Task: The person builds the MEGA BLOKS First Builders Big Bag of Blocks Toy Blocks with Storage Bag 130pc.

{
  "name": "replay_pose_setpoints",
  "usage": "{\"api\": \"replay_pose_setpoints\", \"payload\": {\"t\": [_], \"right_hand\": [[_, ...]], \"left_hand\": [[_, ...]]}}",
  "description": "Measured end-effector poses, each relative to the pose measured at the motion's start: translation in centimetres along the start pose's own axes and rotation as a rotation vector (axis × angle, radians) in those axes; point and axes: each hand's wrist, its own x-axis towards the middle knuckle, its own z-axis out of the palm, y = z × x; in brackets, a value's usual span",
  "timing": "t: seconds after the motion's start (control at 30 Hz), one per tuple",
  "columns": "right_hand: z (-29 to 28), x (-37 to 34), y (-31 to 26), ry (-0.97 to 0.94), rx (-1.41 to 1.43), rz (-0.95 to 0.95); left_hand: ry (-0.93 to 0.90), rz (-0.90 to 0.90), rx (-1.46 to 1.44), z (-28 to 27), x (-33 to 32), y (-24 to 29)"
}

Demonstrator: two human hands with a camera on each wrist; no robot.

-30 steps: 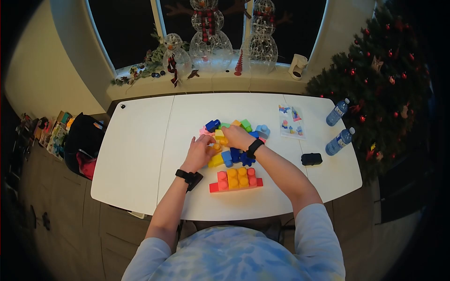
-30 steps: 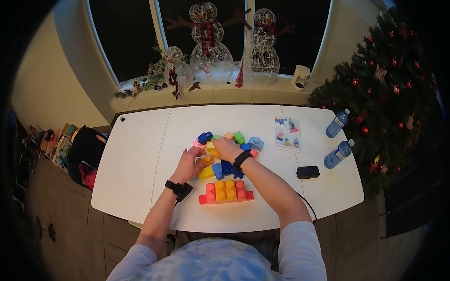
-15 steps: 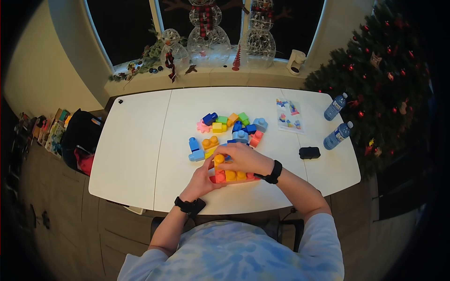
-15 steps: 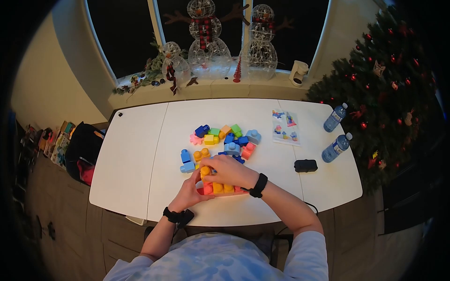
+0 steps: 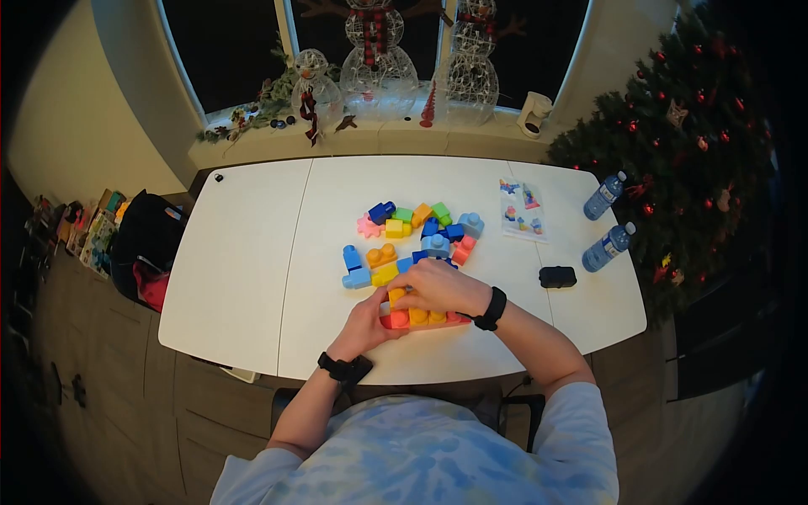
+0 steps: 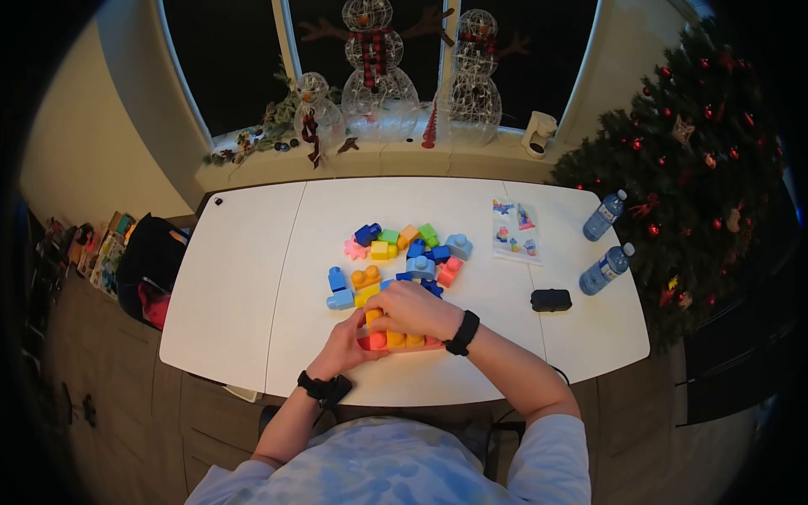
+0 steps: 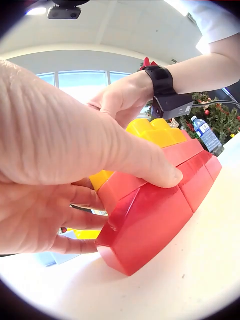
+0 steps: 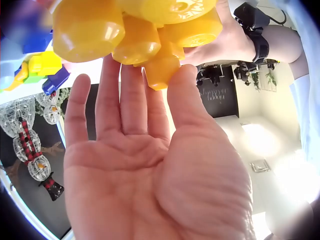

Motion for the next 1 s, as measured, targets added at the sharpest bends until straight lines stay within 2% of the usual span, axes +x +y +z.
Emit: {"api": "replay_pose_setpoints", "payload": {"t": [0.23,0.43,0.5,0.53,0.6,0.63,0.7,0.87,0.97,1.0], "right_hand": [[0.0,0.1,0.0,0.041,0.019,0.008],[-0.4,0.2,0.1,0.014,-0.016,0.022],[-1.8,0.7,1.2,-0.077,0.167,0.057],[-2.7,1.1,2.1,-0.079,0.164,0.052],[-4.2,2.2,4.7,0.14,0.108,0.1],[-4.7,2.9,6.4,0.135,0.107,0.094],[-4.7,4.6,10.1,0.272,-0.107,0.244],[-1.7,8.2,16.7,0.292,-0.272,0.247],[-1.0,10.0,17.5,0.08,-0.452,0.256],[-0.9,10.2,17.2,0.076,-0.447,0.257]], "left_hand": [[-0.003,-0.024,-0.054,0.8,0.2,-1.4],[0.021,0.032,-0.07,0.9,0.4,-1.7],[0.024,0.041,-0.056,0.7,0.3,-1.4],[0.025,0.044,-0.043,0.6,0.3,-1.2],[0.032,0.04,-0.039,0.6,0.3,-1.5],[0.031,0.036,-0.036,0.7,0.3,-1.6],[0.033,0.025,-0.019,0.5,0.2,-1.1],[0.029,-0.003,-0.06,0.5,0.3,-1.1],[0.021,-0.009,0.046,0.3,0.1,-0.6],[0.012,-0.004,0.01,0.3,0.1,-0.7]]}}
